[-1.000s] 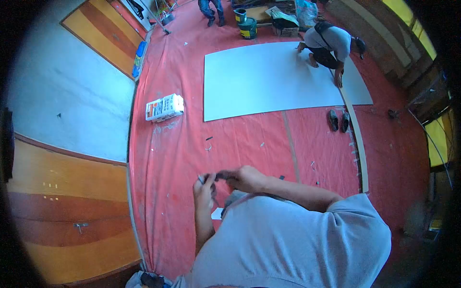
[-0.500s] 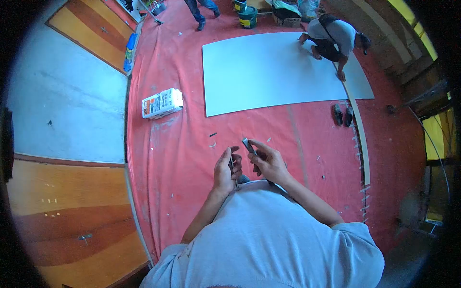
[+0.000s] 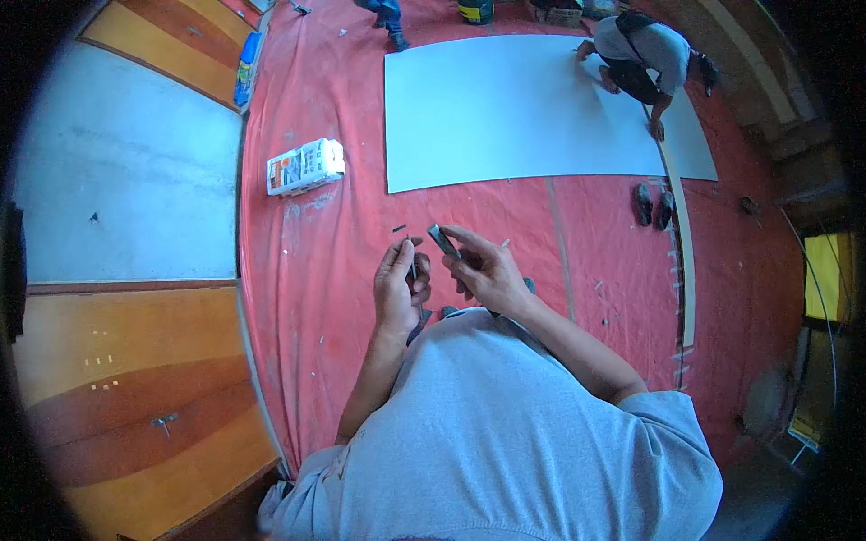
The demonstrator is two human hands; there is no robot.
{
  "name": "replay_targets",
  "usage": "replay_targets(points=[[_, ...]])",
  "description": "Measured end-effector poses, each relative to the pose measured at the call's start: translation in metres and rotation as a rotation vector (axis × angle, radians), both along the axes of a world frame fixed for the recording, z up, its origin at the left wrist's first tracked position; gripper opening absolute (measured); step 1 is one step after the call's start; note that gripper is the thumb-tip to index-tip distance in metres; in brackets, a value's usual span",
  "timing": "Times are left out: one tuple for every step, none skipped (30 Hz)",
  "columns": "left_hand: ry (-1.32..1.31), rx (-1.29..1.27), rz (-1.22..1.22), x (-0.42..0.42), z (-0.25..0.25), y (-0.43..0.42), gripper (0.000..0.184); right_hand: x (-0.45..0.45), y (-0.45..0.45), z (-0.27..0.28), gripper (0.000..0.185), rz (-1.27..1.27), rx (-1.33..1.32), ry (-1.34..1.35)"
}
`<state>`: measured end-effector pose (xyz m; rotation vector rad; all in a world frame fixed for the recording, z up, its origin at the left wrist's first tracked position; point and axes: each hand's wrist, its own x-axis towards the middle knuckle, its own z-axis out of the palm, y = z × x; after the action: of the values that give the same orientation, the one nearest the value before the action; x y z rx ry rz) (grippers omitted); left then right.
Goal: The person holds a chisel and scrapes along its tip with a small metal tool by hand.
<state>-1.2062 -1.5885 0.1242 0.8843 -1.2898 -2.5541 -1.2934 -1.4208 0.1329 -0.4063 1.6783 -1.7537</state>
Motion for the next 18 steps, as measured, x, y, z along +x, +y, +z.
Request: replay_targets(points=[[0.002,-0.023,0.003,-0.003,0.003,-0.001,0.023,-0.002,0.000,0.002,0.049,-0.002,-0.010,-0.006],[0.021,-0.006,0.016,-0.006,0.005,-0.001,0.022,-0.003,0.001,0.004,0.050,-0.005,-0.021,-0.013],[0.018,-0.010,0.019,-0.008,0.009,-0.001,0.022,-0.005,0.001,0.006,0.050,-0.002,-0.024,-0.017],[0.030,-0.012,0.033,-0.009,0.012,-0.002,0.021,-0.007,0.002,0.008,0.050,0.008,-0.023,-0.017],[0.043,-0.016,0.047,-0.012,0.014,-0.002,0.021,-0.009,0.003,0.008,0.051,0.020,-0.022,-0.015],[0.063,-0.004,0.055,-0.014,0.013,-0.002,0.021,-0.010,0.003,0.007,0.051,0.025,-0.024,-0.017],[0.062,-0.007,0.060,-0.015,0.013,0.000,0.021,-0.011,0.004,0.005,0.050,0.025,-0.034,-0.021],[0.067,-0.034,0.049,-0.016,0.014,0.000,0.025,-0.012,0.004,0.004,0.049,0.023,-0.043,-0.023],[0.070,-0.060,0.037,-0.017,0.016,0.002,0.029,-0.013,0.004,0.004,0.049,0.026,-0.044,-0.025],[0.068,-0.059,0.040,-0.019,0.018,0.003,0.029,-0.014,0.004,0.004,0.048,0.026,-0.046,-0.049],[0.047,-0.072,0.036,-0.021,0.020,0.005,0.029,-0.014,0.004,0.004,0.047,0.024,-0.047,-0.072],[0.028,-0.085,0.032,-0.022,0.022,0.006,0.029,-0.014,0.003,0.006,0.047,0.025,-0.047,-0.073],[0.028,-0.085,0.033,-0.023,0.020,0.007,0.029,-0.014,0.002,0.008,0.046,0.020,-0.069,-0.114],[0.055,-0.087,0.033,-0.024,0.018,0.007,0.028,-0.014,0.001,0.009,0.045,0.015,-0.092,-0.154],[0.082,-0.090,0.032,-0.024,0.019,0.007,0.028,-0.014,-0.001,0.009,0.045,0.015,-0.093,-0.154],[0.082,-0.089,0.031,-0.025,0.021,0.008,0.028,-0.013,-0.002,0.009,0.044,0.009,-0.105,-0.166],[0.085,-0.115,0.033,-0.027,0.024,0.009,0.030,-0.013,-0.003,0.010,0.043,0.003,-0.116,-0.178],[0.090,-0.140,0.034,-0.028,0.028,0.010,0.031,-0.012,-0.004,0.012,0.043,0.001,-0.114,-0.177]])
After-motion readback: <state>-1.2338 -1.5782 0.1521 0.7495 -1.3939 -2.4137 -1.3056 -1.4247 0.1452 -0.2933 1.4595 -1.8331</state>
